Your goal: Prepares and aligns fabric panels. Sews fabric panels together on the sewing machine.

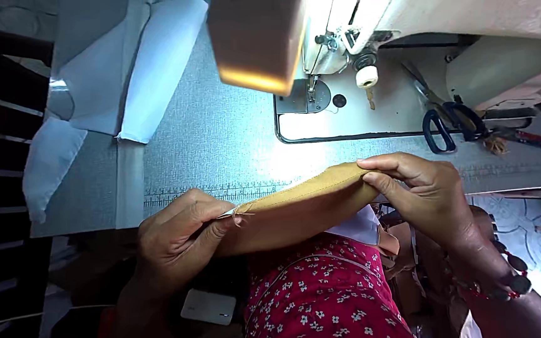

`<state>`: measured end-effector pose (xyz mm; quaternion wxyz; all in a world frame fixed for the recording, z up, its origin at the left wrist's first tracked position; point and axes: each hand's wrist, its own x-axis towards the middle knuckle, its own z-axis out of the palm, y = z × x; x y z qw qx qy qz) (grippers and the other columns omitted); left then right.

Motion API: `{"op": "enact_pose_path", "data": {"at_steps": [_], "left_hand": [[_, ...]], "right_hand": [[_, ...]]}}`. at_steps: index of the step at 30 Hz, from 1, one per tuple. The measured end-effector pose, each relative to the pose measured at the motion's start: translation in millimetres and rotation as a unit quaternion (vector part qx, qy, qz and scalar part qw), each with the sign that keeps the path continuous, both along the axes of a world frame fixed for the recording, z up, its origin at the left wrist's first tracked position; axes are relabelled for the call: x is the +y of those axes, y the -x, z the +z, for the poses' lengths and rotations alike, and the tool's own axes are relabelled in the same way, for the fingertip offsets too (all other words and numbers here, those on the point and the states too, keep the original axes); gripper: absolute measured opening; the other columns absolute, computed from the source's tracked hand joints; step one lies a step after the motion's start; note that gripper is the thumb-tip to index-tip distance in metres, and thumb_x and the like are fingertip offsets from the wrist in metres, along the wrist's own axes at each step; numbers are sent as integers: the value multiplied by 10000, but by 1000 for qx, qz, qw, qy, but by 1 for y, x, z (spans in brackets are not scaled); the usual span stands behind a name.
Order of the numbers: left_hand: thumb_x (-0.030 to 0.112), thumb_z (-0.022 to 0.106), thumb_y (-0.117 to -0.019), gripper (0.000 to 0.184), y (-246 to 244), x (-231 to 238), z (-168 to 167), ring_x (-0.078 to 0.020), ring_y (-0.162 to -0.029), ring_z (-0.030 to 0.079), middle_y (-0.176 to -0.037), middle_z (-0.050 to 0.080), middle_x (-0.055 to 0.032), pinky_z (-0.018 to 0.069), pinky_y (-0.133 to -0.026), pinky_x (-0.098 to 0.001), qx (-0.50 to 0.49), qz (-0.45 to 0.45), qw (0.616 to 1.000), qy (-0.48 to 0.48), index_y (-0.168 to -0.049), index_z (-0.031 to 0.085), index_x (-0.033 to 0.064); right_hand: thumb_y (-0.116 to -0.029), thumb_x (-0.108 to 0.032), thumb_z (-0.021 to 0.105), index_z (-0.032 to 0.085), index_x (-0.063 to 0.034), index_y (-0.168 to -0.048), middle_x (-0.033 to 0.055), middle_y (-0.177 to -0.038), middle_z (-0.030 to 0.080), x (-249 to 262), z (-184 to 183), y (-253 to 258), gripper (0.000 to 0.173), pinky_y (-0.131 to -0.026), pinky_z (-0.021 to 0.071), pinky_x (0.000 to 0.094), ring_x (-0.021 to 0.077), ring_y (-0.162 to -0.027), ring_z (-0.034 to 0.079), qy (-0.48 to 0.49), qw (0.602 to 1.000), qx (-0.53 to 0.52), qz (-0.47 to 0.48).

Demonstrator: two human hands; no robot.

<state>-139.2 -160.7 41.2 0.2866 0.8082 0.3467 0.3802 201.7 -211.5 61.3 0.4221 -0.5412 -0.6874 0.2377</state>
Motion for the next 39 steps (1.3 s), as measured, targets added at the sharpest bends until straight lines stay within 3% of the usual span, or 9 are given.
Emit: {"op": "enact_pose_path", "data": {"at_steps": [6, 10, 12, 15, 21, 23, 27, 34, 39], "left_hand": [[303, 602, -1037, 161, -2, -9, 11, 82, -863, 596, -892, 647, 96, 480, -776, -87, -27, -117, 989, 87, -1009, 681, 166], [273, 594, -1047, 255, -11, -17, 27, 23, -734, 570, -763, 585, 8, 462, -670, -112, -90, -297, 918, 248, -902, 622, 66], [295, 558, -1061, 289, -22, -17, 14, 60, -763, 583, -790, 621, 16, 473, -695, -89, -55, -223, 949, 215, -903, 623, 61], [217, 556, -1041, 253, -44, -7, -5, 94, -825, 626, -871, 709, 41, 515, -761, -91, -21, -97, 971, 218, -962, 711, 34], [392, 591, -1000, 267, -34, 23, -11, 53, -595, 550, -676, 616, 118, 458, -551, -175, 140, 83, 977, 136, -901, 727, 185], [327, 617, -992, 231, -29, 38, 1, -121, -566, 571, -642, 599, 17, 462, -523, -358, 260, 120, 954, 92, -893, 714, 142], [78, 663, -968, 205, -70, 59, 23, -510, -1058, 611, -1072, 659, -274, 457, -869, -676, 400, 158, 903, 8, -1139, 693, -30], [172, 446, -1037, 384, -114, 99, -49, -372, -1462, 431, -1446, 621, -43, 125, -1189, -738, 222, -95, 967, -87, -1314, 704, 105], [245, 362, -1058, 455, -113, 95, -50, -411, -1526, 295, -1539, 535, -5, 38, -1161, -787, 296, -90, 946, -99, -1413, 640, 183]], "right_hand": [[-925, -133, 630, 759, -66, -939, -12, -821, 733, -30, 0, -11, 146, -677, 545, 166, 1, -730, 657, 8, 996, -90, 20], [-1038, -367, 553, 684, -177, -954, -42, -1000, 645, -55, 16, -44, 246, -912, 485, 189, 40, -1052, 590, 122, 966, -11, 226], [-1047, -352, 558, 662, -184, -1009, -85, -1142, 678, -46, 11, -56, 201, -980, 519, 200, 5, -1152, 609, 156, 963, 68, 210], [-998, -201, 570, 585, -220, -990, -177, -836, 667, -17, -9, -47, 26, -713, 533, 132, -87, -779, 631, 227, 965, 126, 47], [-1010, -76, 592, 597, -92, -1065, -62, -729, 623, 45, -24, -33, 58, -545, 480, 144, -33, -584, 558, 204, 977, 64, -21], [-1020, -96, 595, 614, -62, -1080, 7, -717, 604, 61, -19, -20, 72, -524, 436, 213, 37, -562, 508, 193, 981, 14, -10], [-1016, -104, 594, 643, -30, -1028, 135, -762, 626, 97, -29, 11, 89, -583, 485, 467, 272, -647, 603, 103, 988, -111, -4], [-982, -103, 614, 681, -7, -1019, 204, -943, 699, 132, -16, 28, 123, -794, 510, 565, 375, -931, 687, 178, 962, -199, -50], [-1024, -224, 628, 623, -31, -1276, 125, -764, 624, 87, -15, -7, 317, -548, 475, 422, 234, -591, 555, 170, 976, -114, -71]]}}
